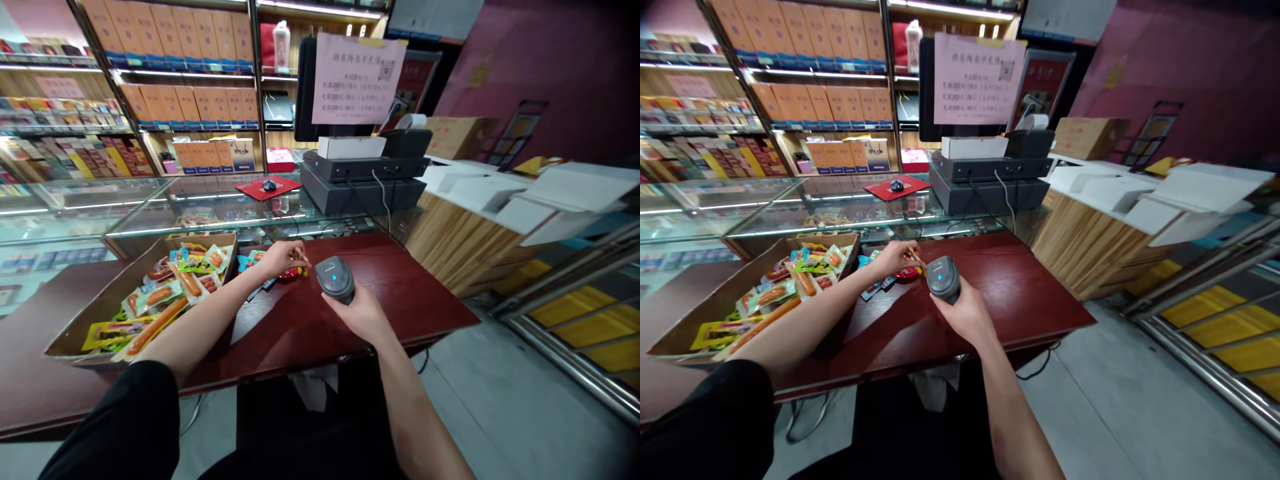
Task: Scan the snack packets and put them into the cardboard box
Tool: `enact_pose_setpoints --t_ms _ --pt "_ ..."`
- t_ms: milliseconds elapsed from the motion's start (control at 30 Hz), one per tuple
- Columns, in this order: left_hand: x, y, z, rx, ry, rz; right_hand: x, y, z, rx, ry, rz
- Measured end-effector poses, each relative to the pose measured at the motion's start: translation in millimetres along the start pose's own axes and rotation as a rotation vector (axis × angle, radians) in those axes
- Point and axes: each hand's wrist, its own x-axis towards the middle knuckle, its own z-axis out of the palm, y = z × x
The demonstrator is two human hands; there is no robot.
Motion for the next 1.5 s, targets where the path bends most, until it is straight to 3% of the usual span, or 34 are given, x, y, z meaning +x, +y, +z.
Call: enact_pose_setpoints --t_ms 100,267,367,567,933,1100,1500 --pt "0 12 -7.9 -0.353 0.122 -0.236 -2 -6 -5 0.064 0.01 -0.016" --pt "-6 6 -8.9 -0.792 -0.255 -0.573 -1 -16 -4 0.23 -0.154 0.042" --pt "-8 -4 -7.4 -0.811 -0.233 -0.639 1 -22 2 0.315 -0.252 0.097" --pt "-4 -8 -7.9 -0.787 -0.086 -0.553 5 -24 10 0.28 -0.17 0.077" --pt "-6 -9 -7.3 -0.701 -0.203 -0.523 8 -20 9 0.289 -0.166 0.068" --pt "-6 -5 -8.3 -0.726 -0.232 -0.572 7 -19 6 0.269 -0.153 0.058" --pt "-7 6 -12.7 -0.662 -0.215 -0.611 2 -13 10 0.312 -0.185 0.104"
